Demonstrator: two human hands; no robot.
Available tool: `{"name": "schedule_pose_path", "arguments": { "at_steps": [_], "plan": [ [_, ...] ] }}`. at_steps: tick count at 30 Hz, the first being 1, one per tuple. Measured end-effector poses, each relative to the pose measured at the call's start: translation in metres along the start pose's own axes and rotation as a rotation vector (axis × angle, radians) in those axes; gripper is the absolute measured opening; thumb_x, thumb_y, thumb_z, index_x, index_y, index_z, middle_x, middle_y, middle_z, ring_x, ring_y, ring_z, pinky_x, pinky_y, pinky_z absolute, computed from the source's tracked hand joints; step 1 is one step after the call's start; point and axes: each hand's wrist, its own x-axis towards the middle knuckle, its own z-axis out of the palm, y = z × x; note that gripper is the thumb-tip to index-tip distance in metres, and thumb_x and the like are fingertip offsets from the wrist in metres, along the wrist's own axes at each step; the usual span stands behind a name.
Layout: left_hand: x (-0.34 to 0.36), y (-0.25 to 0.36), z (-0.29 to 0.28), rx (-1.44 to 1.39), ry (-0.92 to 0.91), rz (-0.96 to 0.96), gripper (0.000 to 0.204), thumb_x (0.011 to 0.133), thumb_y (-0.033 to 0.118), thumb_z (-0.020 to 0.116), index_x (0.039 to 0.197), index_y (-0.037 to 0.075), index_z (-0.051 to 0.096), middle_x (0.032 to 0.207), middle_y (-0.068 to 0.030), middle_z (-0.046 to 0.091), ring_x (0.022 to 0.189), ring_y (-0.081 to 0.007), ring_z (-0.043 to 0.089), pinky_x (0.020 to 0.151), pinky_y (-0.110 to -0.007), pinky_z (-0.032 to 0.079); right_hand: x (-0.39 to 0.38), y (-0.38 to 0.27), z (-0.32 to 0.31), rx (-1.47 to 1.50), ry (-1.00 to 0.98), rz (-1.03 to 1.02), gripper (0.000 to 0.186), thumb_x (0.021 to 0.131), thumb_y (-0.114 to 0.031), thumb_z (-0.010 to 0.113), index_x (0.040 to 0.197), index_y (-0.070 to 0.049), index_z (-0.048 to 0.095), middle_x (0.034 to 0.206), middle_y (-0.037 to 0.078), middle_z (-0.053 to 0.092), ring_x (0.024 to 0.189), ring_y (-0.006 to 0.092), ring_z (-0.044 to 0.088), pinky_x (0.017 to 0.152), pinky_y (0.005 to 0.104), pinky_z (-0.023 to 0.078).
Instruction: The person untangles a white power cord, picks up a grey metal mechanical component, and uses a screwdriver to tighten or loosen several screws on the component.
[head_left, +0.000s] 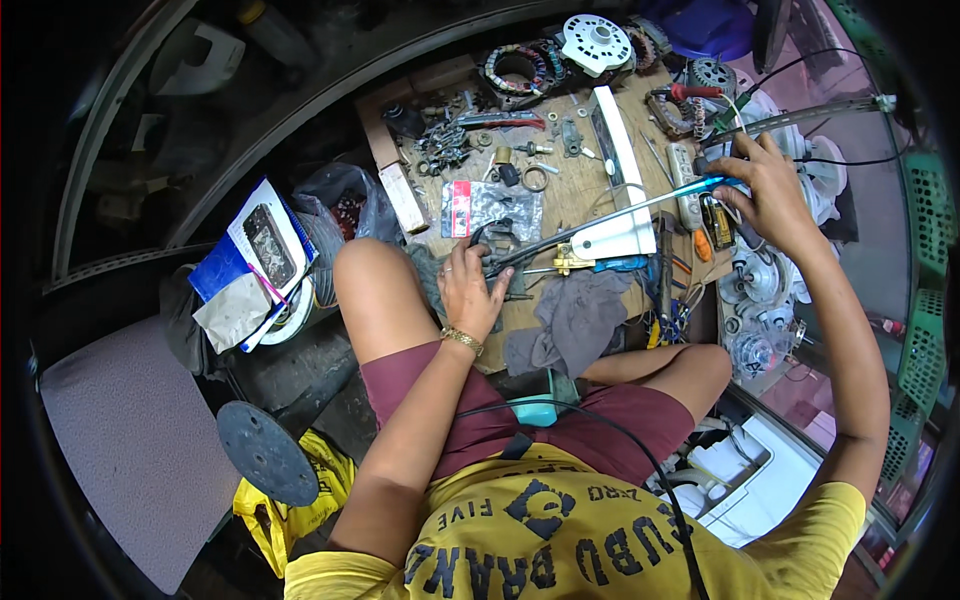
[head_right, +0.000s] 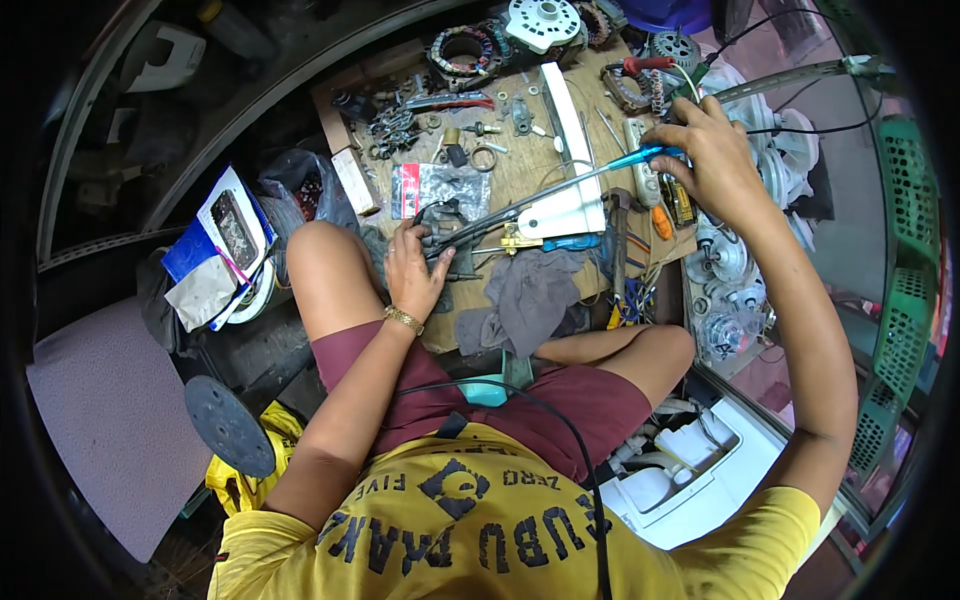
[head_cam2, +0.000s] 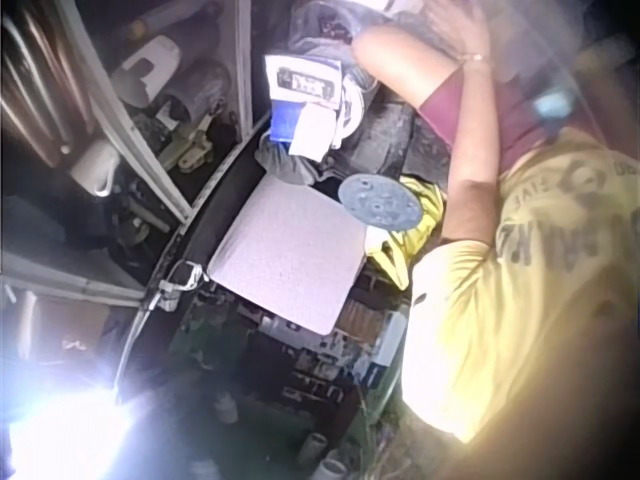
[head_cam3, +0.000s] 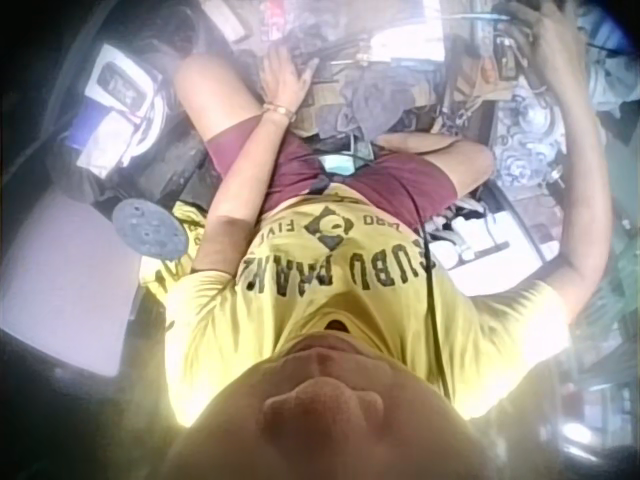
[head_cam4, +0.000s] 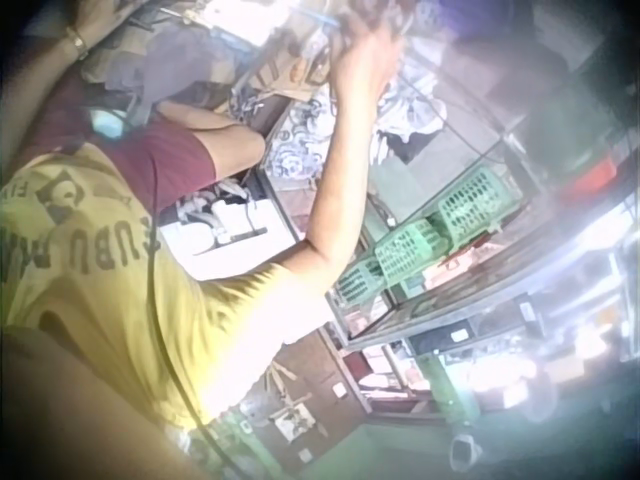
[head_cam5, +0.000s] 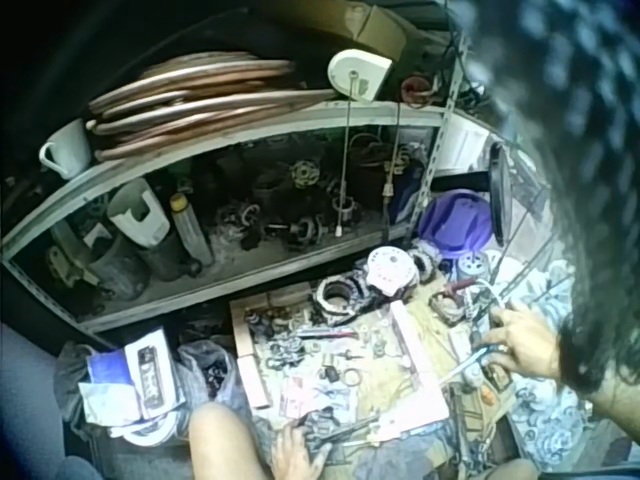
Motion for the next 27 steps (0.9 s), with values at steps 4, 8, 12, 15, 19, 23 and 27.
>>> {"name": "schedule_pose_path", "arguments": {
  "at_steps": [4,8,12,15,19,23,27],
  "plan": [
    [0.000,0.000,0.000,0.001,0.003,0.006,0.051,0.085,0.033,0.081,0.121,0.010,0.054,0.138,-0.0200,0.055,0.127,-0.0413,0.053,0.105,-0.051,0.041,0.000,0.000,0.000,-0.018,-0.006,0.002,0.030,0.082,-0.025,0.080,0.111,-0.017,0.078,0.121,0.009,0.062,0.115,0.0324,0.055,0.087,0.0497,0.046],
    [-0.002,-0.002,0.001,-0.011,0.017,0.018,0.052,0.084,0.030,0.082,0.119,0.006,0.052,0.138,-0.0215,0.054,0.126,-0.0420,0.053,0.107,-0.052,0.039,0.006,-0.004,-0.004,-0.028,0.007,-0.019,0.031,0.081,-0.025,0.081,0.111,-0.017,0.078,0.120,0.008,0.062,0.115,0.0321,0.055,0.087,0.0496,0.047],
    [-0.003,-0.004,0.004,-0.030,0.043,0.042,0.051,0.082,0.027,0.084,0.113,0.004,0.050,0.138,-0.0219,0.054,0.125,-0.0420,0.053,0.108,-0.052,0.038,0.017,-0.002,-0.009,-0.030,-0.005,-0.061,0.033,0.080,-0.025,0.081,0.112,-0.017,0.078,0.118,0.007,0.062,0.114,0.0316,0.055,0.088,0.0500,0.047],
    [-0.005,-0.007,0.003,-0.035,0.041,0.079,0.044,0.081,0.025,0.084,0.104,0.005,0.052,0.137,-0.0225,0.054,0.122,-0.0425,0.054,0.106,-0.052,0.039,0.024,-0.001,-0.012,-0.029,-0.031,-0.078,0.033,0.080,-0.025,0.081,0.113,-0.016,0.078,0.118,0.007,0.063,0.113,0.0315,0.055,0.089,0.0505,0.047],
    [-0.005,-0.007,0.001,-0.073,0.040,0.070,0.038,0.081,0.021,0.084,0.095,0.004,0.053,0.135,-0.0239,0.054,0.121,-0.0437,0.054,0.103,-0.051,0.043,0.029,0.001,-0.009,-0.032,-0.035,-0.101,0.034,0.081,-0.025,0.081,0.113,-0.016,0.078,0.117,0.006,0.063,0.113,0.0317,0.055,0.091,0.0505,0.048],
    [-0.005,-0.011,0.004,-0.170,0.041,0.012,0.037,0.077,0.021,0.085,0.094,0.007,0.054,0.139,-0.0230,0.051,0.129,-0.0422,0.050,0.110,-0.057,0.036,0.039,0.000,-0.013,-0.032,-0.111,-0.072,0.034,0.081,-0.025,0.081,0.113,-0.016,0.078,0.118,0.007,0.064,0.116,0.0321,0.055,0.092,0.0497,0.048],
    [-0.005,-0.009,0.005,-0.187,0.047,-0.008,0.036,0.076,0.020,0.084,0.092,0.007,0.054,0.135,-0.0228,0.052,0.126,-0.0431,0.051,0.109,-0.055,0.038,0.048,0.007,-0.009,-0.033,-0.089,-0.139,0.034,0.081,-0.026,0.081,0.113,-0.016,0.078,0.123,0.009,0.065,0.116,0.0327,0.056,0.092,0.0488,0.050]
  ]
}}
